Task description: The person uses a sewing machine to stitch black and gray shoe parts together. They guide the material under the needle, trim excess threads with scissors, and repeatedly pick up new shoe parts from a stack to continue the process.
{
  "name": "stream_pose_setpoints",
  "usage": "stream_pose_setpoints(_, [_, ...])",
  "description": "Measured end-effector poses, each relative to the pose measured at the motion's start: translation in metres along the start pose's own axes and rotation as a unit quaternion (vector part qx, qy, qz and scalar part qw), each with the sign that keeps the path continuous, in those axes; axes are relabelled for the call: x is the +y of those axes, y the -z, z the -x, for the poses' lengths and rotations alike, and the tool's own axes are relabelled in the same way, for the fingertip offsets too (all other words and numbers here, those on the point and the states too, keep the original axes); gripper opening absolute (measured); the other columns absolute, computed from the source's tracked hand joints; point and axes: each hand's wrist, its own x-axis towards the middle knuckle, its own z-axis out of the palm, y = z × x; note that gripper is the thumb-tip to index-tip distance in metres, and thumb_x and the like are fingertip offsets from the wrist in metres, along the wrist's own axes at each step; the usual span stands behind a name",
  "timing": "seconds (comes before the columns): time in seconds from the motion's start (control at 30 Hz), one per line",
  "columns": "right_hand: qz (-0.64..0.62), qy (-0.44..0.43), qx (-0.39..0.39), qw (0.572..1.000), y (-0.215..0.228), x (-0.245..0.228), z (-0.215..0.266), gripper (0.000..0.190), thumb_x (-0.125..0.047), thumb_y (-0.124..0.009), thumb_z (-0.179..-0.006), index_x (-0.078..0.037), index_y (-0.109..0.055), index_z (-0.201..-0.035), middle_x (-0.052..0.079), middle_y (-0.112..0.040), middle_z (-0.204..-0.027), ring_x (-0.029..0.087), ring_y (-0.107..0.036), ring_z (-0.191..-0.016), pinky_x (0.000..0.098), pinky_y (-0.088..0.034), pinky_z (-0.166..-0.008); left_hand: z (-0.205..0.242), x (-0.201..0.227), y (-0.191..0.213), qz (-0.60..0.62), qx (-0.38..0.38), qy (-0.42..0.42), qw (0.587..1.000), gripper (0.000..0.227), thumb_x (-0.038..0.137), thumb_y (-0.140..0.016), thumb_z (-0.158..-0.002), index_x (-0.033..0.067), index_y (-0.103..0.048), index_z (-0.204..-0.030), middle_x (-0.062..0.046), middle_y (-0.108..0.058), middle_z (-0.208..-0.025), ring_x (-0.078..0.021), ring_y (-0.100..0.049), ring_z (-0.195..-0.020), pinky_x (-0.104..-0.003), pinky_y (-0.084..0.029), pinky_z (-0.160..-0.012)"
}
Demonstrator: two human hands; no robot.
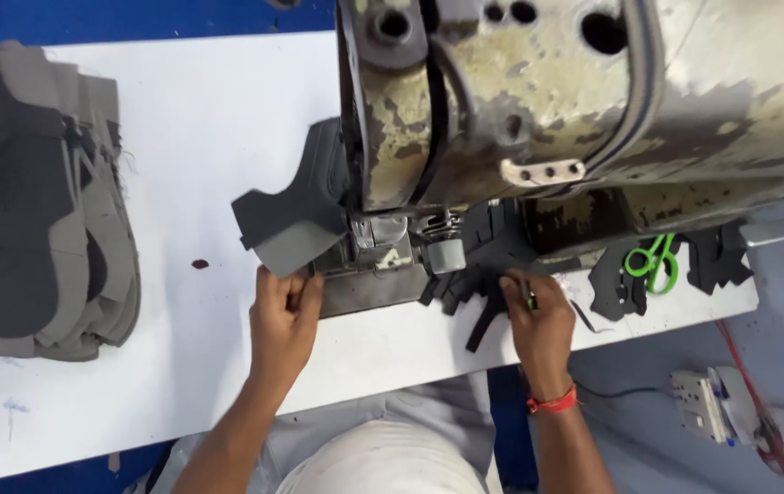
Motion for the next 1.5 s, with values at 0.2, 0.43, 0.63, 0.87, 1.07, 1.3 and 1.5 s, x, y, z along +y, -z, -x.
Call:
stream_pose_setpoints(0.2, [0.1, 0.02, -0.017, 0.995, -0.009, 0.011, -0.039, 0.035, -0.028, -0.076, -0.092, -0.004, -0.074, -0.117, 0.02, -0.072, -0.111, 0.041, -0.069, -0.096, 0.046, -0.054, -0.079, 0.035, -0.029, 0.026, -0.086, 0.038, 0.034, 0.995, 0.04, 0.003, -0.067, -0.094, 0.0046, -0.05, -0.131, -0.001, -0.038, -0.064, -0.0091, -0.037, -0.057, -0.026, -0.038, -0.054])
stream_pose_setpoints(0.43, [0.175, -0.033, -0.079, 0.981, -0.027, 0.027, -0.046, 0.052, -0.037, -0.077, -0.089, -0.007, -0.067, -0.13, 0.019, -0.071, -0.114, 0.041, -0.068, -0.1, 0.0481, -0.054, -0.082, 0.056, -0.043, 0.032, -0.075, 0.032, 0.059, 0.995, 0.04, 0.001, -0.067, -0.093, 0.0058, -0.053, -0.13, -0.002, -0.038, -0.067, -0.011, -0.039, -0.059, -0.026, -0.04, -0.056])
stream_pose_setpoints(0.63, [0.173, -0.007, -0.074, 0.982, -0.03, 0.035, -0.049, 0.057, -0.037, -0.078, -0.087, -0.006, -0.064, -0.134, 0.019, -0.07, -0.116, 0.04, -0.067, -0.102, 0.0482, -0.054, -0.082, 0.061, -0.039, 0.013, -0.038, 0.0, 0.039, 0.999, 0.038, 0.0, -0.066, -0.092, 0.0048, -0.054, -0.128, -0.001, -0.036, -0.068, -0.0116, -0.038, -0.06, -0.025, -0.042, -0.058])
stream_pose_setpoints(0.87, [0.208, 0.051, 0.025, 0.976, -0.032, 0.027, -0.036, 0.062, -0.039, -0.081, -0.087, -0.005, -0.061, -0.135, 0.018, -0.064, -0.12, 0.04, -0.067, -0.097, 0.0477, -0.054, -0.071, 0.062, -0.031, 0.011, -0.022, -0.027, 0.055, 0.998, 0.03, 0.012, -0.07, -0.096, 0.004, -0.056, -0.122, -0.001, -0.032, -0.067, -0.0109, -0.032, -0.059, -0.025, -0.036, -0.054])
stream_pose_setpoints(1.07, [0.202, 0.069, 0.054, 0.976, -0.029, 0.02, -0.03, 0.049, -0.035, -0.083, -0.088, -0.007, -0.065, -0.124, 0.018, -0.062, -0.121, 0.04, -0.066, -0.095, 0.0478, -0.054, -0.073, 0.04, -0.003, 0.019, 0.353, -0.047, 0.103, 0.929, 0.023, 0.02, -0.058, -0.106, 0.0026, -0.055, -0.121, 0.002, -0.041, -0.074, -0.0079, -0.036, -0.062, -0.025, -0.035, -0.056])
stream_pose_setpoints(1.3, [-0.014, 0.054, 0.112, 0.992, -0.015, 0.044, -0.023, 0.025, -0.02, -0.08, -0.103, -0.001, -0.064, -0.109, 0.012, -0.063, -0.09, 0.027, -0.057, -0.079, 0.0393, -0.052, -0.079, 0.025, 0.062, 0.02, 0.611, -0.115, 0.145, 0.77, 0.032, 0.031, -0.041, -0.111, 0.0049, -0.053, -0.126, 0.001, -0.035, -0.074, -0.0121, -0.038, -0.066, -0.031, -0.039, -0.065])
stream_pose_setpoints(1.5, [0.09, 0.18, 0.142, 0.969, 0.015, -0.049, -0.018, 0.031, -0.013, -0.08, -0.086, 0.008, -0.067, -0.104, 0.012, -0.061, -0.087, 0.016, -0.055, -0.078, 0.0283, -0.045, -0.067, 0.029, 0.068, 0.013, 0.596, -0.148, 0.117, 0.78, 0.029, 0.015, -0.05, -0.108, 0.0059, -0.049, -0.136, 0.001, -0.038, -0.077, -0.0116, -0.039, -0.07, -0.03, -0.039, -0.07])
